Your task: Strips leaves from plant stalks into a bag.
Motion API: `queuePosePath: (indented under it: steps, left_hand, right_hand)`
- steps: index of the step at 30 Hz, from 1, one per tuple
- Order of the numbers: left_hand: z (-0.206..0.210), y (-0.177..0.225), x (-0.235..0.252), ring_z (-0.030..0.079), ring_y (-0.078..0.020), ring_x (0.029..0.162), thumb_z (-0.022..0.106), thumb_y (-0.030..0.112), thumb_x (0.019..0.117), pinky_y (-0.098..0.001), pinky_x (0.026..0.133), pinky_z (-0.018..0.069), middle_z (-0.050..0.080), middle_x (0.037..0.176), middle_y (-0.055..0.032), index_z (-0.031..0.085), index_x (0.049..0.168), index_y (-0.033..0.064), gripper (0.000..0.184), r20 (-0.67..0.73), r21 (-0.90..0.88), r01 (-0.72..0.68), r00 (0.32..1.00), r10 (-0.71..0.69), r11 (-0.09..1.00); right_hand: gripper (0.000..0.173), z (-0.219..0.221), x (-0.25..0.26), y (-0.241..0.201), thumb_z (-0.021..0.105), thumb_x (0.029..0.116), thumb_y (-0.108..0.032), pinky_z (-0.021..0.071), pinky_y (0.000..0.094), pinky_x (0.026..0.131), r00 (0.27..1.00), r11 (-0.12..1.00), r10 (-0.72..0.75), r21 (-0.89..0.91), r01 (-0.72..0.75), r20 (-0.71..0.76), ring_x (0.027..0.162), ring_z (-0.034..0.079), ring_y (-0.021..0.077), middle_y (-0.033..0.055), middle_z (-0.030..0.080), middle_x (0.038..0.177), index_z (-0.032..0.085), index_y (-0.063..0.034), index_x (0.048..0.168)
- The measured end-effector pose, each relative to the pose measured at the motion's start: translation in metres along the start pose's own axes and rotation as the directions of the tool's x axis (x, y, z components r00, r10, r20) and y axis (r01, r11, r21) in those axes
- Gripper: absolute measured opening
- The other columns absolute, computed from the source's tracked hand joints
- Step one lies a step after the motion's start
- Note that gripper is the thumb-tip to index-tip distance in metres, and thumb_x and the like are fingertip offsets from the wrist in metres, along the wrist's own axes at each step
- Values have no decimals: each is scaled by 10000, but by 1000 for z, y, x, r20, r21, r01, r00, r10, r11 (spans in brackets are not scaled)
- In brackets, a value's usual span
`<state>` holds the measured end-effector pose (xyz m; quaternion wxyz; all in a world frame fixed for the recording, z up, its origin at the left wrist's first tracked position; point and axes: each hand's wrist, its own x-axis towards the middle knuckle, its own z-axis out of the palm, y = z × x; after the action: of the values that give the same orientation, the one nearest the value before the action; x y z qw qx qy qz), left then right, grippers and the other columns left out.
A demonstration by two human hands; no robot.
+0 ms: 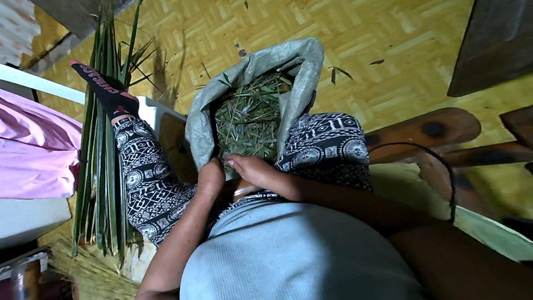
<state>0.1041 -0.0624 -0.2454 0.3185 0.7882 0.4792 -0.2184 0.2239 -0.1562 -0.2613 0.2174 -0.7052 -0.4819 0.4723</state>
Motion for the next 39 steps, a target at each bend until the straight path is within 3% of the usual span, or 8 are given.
queuePosePath:
  steps: [9,15,23,29,33,35,37,39]
  left_hand:
    - [3,3,0,690,-405,1090,412,250,1124,-587,968,525,705,1110,-250,653,1214,-26,378,23,13,-8,1000,7,1000]
    - [3,-6,-2,696,-344,1004,402,243,1134,-527,952,532,708,1033,-218,640,1228,-39,380,70,-140,-11,997,21,990]
    - [-1,-13,3,596,-138,714,383,217,1140,-326,726,523,654,845,-84,634,1189,-17,347,114,-479,50,993,5,876]
    - [-1,-23,-8,561,-65,629,394,192,1133,-235,647,499,608,732,-14,647,1121,-14,327,166,-560,24,982,84,828]
    - [5,-28,-9,636,-102,787,401,208,1132,-282,752,526,704,924,-54,642,1187,-9,329,103,-738,60,994,25,672]
    - [8,-28,-7,660,-140,928,380,261,1136,-323,826,539,710,1104,-61,639,1288,44,371,81,-856,68,997,4,512]
    - [10,-23,-5,645,-155,1079,340,323,1140,-357,903,532,668,1279,-50,596,1385,106,414,71,-907,51,997,33,418]
    - [12,-17,-5,617,-175,1197,318,345,1141,-402,1005,518,626,1365,-62,545,1447,121,441,52,-936,25,996,67,352]
  right_hand:
    - [383,5,12,14,400,1124,-255,506,586,983,993,952,-8,-306,-27,-114,1148,657,410,221,654,1263,562,-81,1424]
    - [426,-15,26,40,368,1135,-265,494,644,991,966,988,87,-103,-115,-245,1205,629,467,262,606,1367,530,-52,1466]
    - [387,8,13,31,438,1120,-240,501,580,1029,983,990,-137,-43,133,-122,1207,652,373,197,648,1337,577,-40,1420]
    - [432,-17,32,48,365,1134,-280,480,647,1013,949,994,84,-46,-103,-303,1245,608,454,250,593,1391,532,-47,1458]
    - [451,-26,31,50,398,1129,-310,475,579,1054,928,968,150,243,-67,-340,1229,627,382,235,622,1356,525,-17,1447]
    - [425,-13,26,42,488,1099,-337,540,503,867,948,904,152,428,-18,-281,969,665,303,212,669,1150,578,1,1341]
    - [333,3,17,31,597,1055,-289,520,388,697,971,841,92,539,41,-219,764,598,190,139,655,979,603,-3,1225]
    - [266,12,11,20,649,1023,-205,487,288,631,987,777,29,624,78,-159,680,541,106,76,628,905,607,-12,1201]
